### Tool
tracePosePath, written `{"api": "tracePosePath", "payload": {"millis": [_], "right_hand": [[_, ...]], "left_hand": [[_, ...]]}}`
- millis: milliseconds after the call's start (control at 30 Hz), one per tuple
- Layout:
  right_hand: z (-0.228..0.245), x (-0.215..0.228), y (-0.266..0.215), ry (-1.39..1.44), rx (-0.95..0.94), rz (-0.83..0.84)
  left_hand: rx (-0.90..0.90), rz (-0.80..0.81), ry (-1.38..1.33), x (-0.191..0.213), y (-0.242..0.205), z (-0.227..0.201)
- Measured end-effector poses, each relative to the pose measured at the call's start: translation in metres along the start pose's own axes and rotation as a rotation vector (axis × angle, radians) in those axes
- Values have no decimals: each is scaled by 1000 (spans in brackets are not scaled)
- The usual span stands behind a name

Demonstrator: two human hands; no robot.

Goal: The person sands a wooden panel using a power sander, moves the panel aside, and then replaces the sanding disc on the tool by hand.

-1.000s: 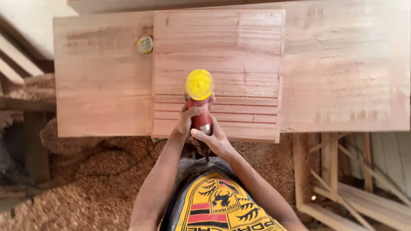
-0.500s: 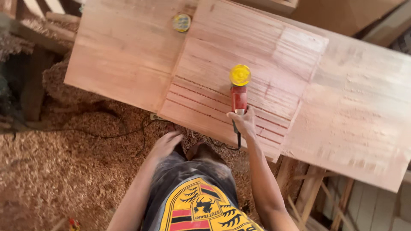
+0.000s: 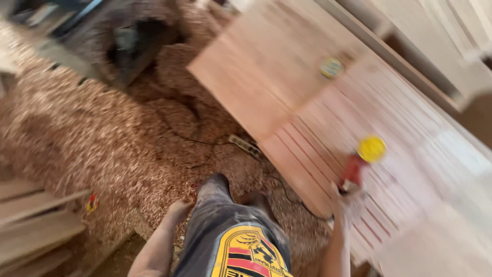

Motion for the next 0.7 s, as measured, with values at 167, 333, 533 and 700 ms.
{"api": "tracePosePath", "payload": {"millis": [167,333,533,700], "right_hand": [[13,-1,-21,-155,-46,-146],[92,-11,-63,-223,-88,-237],[212,-79,-132,-120,229,-74],[329,-172,-246,-141,411,759]], "left_hand": [[-165,-175,-41,22,41,-4],[-227,-251,-497,64,69,47],[-49,-261,-485,112,78,164],[161,-275,-458,125,41,275]]}}
Point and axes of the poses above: each hand's wrist, its own y-axis towards the middle knuckle, its own x-axis out of the back of the hand, z = x × y, the point moved 5 cm from there along y, towards the middle knuckle, and after that the axes turned 10 degrees about -x, right-handed, at the moved point
